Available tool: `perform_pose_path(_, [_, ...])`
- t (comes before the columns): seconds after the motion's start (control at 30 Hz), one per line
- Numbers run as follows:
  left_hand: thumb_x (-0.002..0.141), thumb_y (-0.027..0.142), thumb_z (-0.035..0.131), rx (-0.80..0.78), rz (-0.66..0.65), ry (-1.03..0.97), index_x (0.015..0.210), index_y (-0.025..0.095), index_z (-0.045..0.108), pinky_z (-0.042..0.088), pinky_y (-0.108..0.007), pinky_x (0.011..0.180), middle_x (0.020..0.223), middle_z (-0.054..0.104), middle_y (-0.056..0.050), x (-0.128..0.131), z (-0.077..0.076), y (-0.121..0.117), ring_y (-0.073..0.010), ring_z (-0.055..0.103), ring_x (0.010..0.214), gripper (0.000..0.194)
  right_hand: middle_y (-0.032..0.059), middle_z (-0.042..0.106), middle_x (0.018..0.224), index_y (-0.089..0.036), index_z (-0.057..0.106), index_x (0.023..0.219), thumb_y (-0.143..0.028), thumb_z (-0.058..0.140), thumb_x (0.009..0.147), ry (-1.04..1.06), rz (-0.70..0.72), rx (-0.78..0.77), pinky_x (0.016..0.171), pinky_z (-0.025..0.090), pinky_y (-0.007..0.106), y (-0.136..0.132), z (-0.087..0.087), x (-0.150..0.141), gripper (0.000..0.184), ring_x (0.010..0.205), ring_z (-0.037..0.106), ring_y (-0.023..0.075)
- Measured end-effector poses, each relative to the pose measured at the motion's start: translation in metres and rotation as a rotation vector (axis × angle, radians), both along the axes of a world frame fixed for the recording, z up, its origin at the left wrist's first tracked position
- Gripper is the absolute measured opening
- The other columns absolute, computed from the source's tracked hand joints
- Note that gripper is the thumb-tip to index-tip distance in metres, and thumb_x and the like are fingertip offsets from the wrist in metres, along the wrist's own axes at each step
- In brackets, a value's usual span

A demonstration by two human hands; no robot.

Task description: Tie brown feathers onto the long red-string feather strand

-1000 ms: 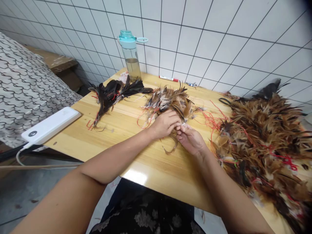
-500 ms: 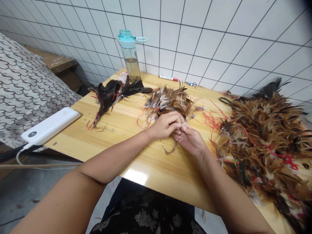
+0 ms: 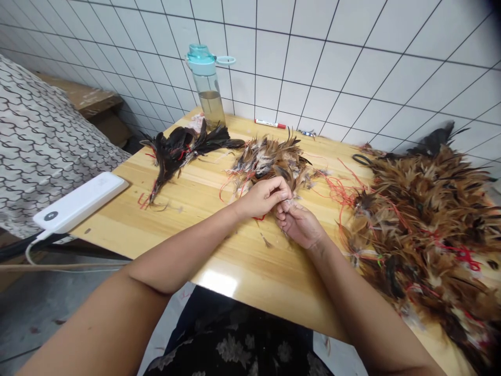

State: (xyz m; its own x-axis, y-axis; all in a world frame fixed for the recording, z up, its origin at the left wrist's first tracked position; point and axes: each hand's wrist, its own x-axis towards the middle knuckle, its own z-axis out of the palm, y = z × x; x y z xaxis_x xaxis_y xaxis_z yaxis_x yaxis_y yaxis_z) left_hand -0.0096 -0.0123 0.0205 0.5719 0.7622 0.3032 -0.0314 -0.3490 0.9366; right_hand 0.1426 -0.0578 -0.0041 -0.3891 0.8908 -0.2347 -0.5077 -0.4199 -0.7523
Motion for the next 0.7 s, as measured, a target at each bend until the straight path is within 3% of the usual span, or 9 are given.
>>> perform_pose_path(0.2, [0.090, 0.046, 0.055, -0.173, -0.167, -0.032, 0.085, 0.014, 0.047, 0.051, -0.022, 0.057, 0.069, 0.063, -0.002, -0.0040, 0.0067, -0.0010, -0.0103, 0.063, 0.057, 0.033, -0.0022, 0.048, 0.067, -0.018, 0.058, 0.068, -0.048, 0.079, 0.068, -0.050, 0.062, 0.117, 0.053, 0.032, 0.022, 0.0011, -0.0041, 0.0027, 0.037, 0.059, 0.041, 0.0089])
perform_pose_path(0.47, [0.083, 0.051, 0.064, -0.309, -0.198, -0.103, 0.082, 0.013, 0.050, 0.052, -0.023, 0.058, 0.067, 0.065, -0.003, -0.0034, 0.0055, 0.0019, -0.0116, 0.064, 0.058, 0.040, -0.0026, 0.047, 0.066, -0.017, 0.059, 0.066, -0.045, 0.082, 0.065, -0.035, 0.089, 0.109, 0.055, 0.033, 0.022, 0.0031, -0.0060, 0.0061, 0.036, 0.059, 0.040, 0.0084])
perform_pose_path(0.7, [0.080, 0.042, 0.070, -0.370, -0.229, -0.143, 0.090, 0.012, 0.054, 0.055, -0.026, 0.063, 0.073, 0.069, -0.006, -0.0050, 0.0073, 0.0005, -0.0141, 0.068, 0.064, 0.036, -0.0026, 0.046, 0.066, -0.019, 0.052, 0.065, -0.042, 0.078, 0.071, 0.004, 0.091, 0.102, 0.056, 0.036, 0.023, 0.0031, -0.0051, 0.0095, 0.036, 0.060, 0.041, 0.0095])
